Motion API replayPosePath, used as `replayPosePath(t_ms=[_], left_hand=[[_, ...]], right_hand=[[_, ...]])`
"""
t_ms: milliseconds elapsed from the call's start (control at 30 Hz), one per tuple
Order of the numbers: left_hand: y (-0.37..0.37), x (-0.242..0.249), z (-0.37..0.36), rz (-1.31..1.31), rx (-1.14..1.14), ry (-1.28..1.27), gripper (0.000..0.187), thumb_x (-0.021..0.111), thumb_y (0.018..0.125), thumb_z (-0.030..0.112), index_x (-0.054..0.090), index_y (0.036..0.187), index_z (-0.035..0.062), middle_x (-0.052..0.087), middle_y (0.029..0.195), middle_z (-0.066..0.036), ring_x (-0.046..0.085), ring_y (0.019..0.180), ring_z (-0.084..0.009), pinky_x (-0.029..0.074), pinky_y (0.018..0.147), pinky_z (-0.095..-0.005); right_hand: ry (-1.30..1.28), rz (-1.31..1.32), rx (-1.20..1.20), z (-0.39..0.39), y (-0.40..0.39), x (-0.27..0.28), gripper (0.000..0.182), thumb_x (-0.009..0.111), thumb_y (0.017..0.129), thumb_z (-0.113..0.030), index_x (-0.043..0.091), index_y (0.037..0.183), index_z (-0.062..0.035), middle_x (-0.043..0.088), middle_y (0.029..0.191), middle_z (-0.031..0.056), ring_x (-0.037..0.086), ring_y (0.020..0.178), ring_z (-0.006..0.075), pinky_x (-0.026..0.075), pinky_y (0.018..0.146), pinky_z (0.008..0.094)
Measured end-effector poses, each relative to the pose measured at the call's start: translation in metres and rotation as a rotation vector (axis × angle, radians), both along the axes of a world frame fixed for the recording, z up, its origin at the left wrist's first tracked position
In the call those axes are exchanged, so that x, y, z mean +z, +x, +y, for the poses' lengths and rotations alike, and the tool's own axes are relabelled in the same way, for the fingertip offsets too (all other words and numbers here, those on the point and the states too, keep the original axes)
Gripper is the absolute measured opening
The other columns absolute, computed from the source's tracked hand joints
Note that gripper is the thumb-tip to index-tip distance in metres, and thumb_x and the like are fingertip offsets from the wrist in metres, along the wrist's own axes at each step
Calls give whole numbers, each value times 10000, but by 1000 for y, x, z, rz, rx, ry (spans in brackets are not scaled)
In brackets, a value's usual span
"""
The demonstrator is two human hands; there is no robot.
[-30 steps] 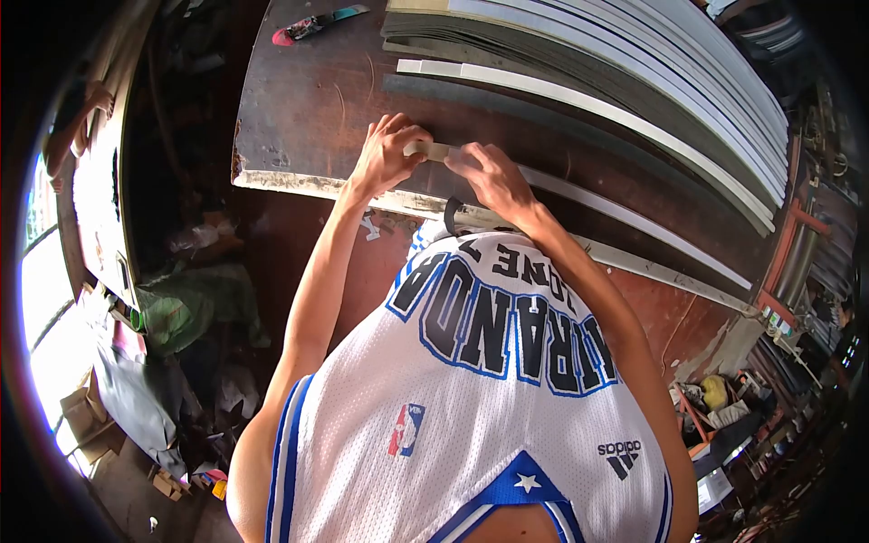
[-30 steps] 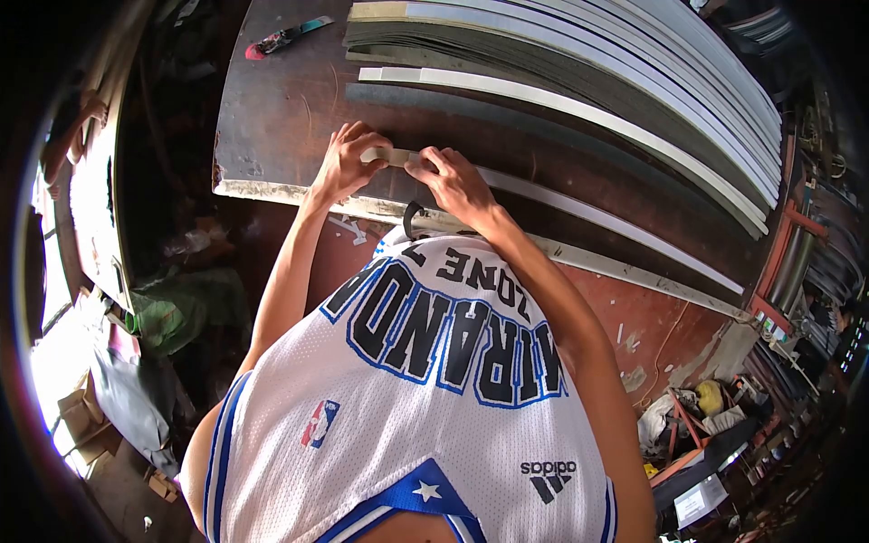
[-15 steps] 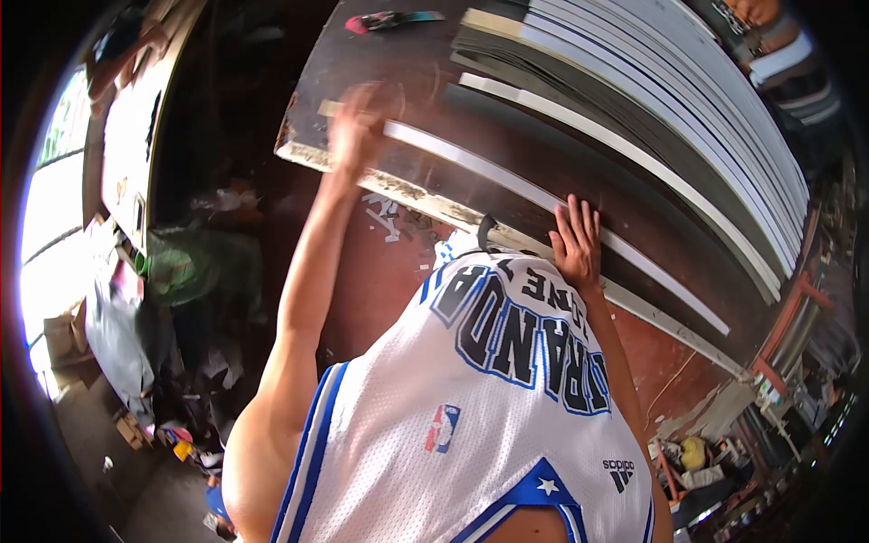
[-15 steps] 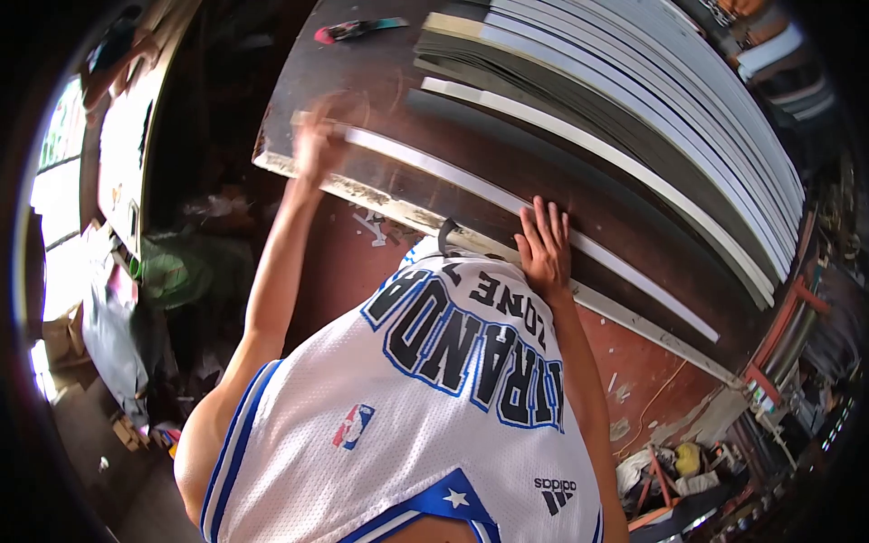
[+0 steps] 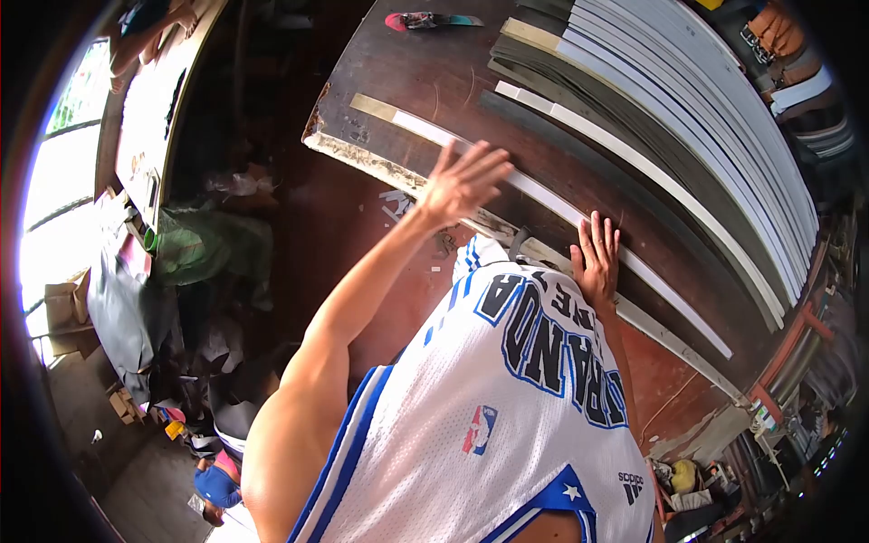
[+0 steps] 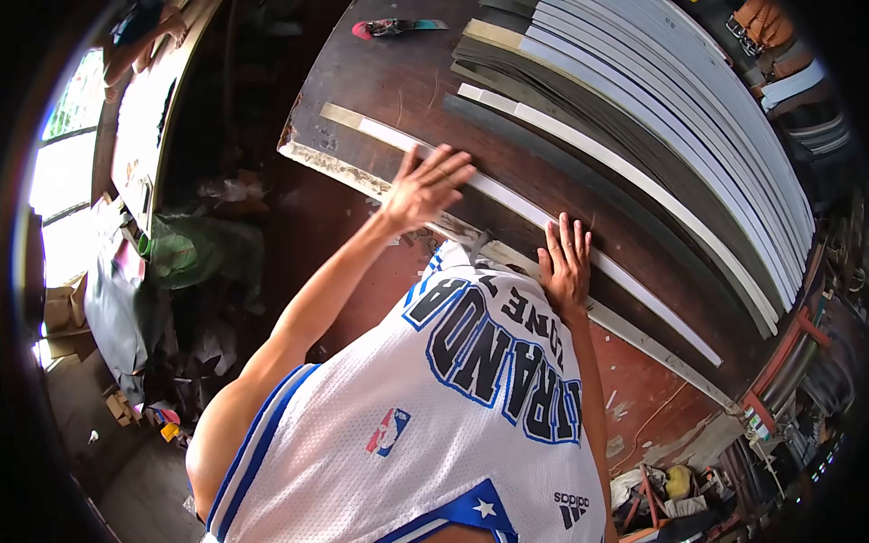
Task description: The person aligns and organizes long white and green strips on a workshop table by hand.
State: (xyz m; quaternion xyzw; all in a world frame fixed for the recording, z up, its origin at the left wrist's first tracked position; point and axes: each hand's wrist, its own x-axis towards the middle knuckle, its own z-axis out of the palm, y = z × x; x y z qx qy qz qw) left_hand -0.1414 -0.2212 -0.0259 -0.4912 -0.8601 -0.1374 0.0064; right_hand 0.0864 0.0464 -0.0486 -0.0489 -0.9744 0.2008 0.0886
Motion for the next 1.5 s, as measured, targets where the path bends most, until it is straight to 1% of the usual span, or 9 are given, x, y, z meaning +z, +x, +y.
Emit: replayPosePath(t_ms=[300, 500, 567, 700, 833, 900, 1067, 1233, 1500], left_hand=[[-94, 11, -112, 194, 429, -90, 483, 521, 1049, 378, 498, 1522, 287, 364, 1647, -39, 300, 1530, -325, 132, 1185, -711], [-62, 14, -44, 219, 235, 123, 456, 693, 945, 191, 613, 1390, 135, 501, 1543, -104, 474, 1407, -335, 280, 1143, -629], [-30, 20, 1, 52, 36, 192, 332, 766, 838, 161, 710, 1151, 69, 652, 1287, -81, 595, 1196, -305, 397, 1061, -537], [11, 17, 53, -37, -181, 147, 438, 787, 790, 143, 705, 1220, 120, 668, 1179, -77, 599, 1108, -285, 392, 1045, -502], [-1, 28, 67, -230, -52, 13, 321, 845, 749, 176, 722, 1042, 128, 656, 1078, -72, 577, 1138, -291, 375, 1000, -491], [-7, 46, 74, -305, -72, -109, 255, 841, 752, 165, 688, 947, 102, 648, 991, -85, 618, 1033, -311, 446, 900, -468], [-31, 88, 79, -893, -160, -219, 254, 718, 942, 310, 640, 970, 70, 742, 804, -110, 747, 740, -236, 553, 706, -364], [-92, 113, 54, -968, -128, -302, 195, 739, 922, 201, 685, 993, 29, 744, 786, -84, 729, 750, -185, 562, 679, -331], [-203, 129, -7, -931, 28, -410, 131, 742, 856, 74, 690, 915, -30, 738, 792, -111, 720, 747, -188, 564, 684, -330]], right_hand=[[-57, 2, -5, 3, 1, 5, 488, 528, 1042, -286, 537, 1488, -89, 395, 1618, 141, 347, 1498, 371, 210, 1240, 548], [-115, 172, -86, 2, 9, 9, 461, 672, 961, -195, 612, 1394, -48, 494, 1544, 143, 471, 1404, 385, 314, 1201, 524], [-96, 287, -125, 2, 15, 7, 379, 699, 922, -138, 673, 1277, -7, 543, 1497, 149, 579, 1275, 377, 411, 1133, 493], [-325, 377, -321, -9, 24, 22, 225, 678, 944, -96, 722, 1151, -21, 752, 1050, 129, 714, 853, 277, 570, 794, 373], [-918, 129, -505, -21, 32, 23, 251, 605, 1036, -189, 701, 1161, 6, 756, 961, 137, 727, 763, 167, 565, 651, 289], [-1518, -29, -560, -22, 34, 18, 300, 573, 1063, -255, 700, 1147, 4, 757, 944, 111, 711, 771, 153, 586, 672, 300], [-2133, 123, -749, -5, 41, 19, 411, 547, 1071, -334, 525, 1310, 0, 660, 1247, 153, 655, 1166, 237, 603, 933, 412], [-2097, 1054, -853, 81, 93, -26, 276, 554, 1068, -205, 567, 1263, -10, 643, 1300, 166, 632, 1222, 262, 521, 1099, 427], [-1393, 1209, -1156, 204, 164, 97, 387, 573, 1063, -219, 488, 1399, -46, 608, 1416, 172, 590, 1305, 280, 434, 1143, 432]])
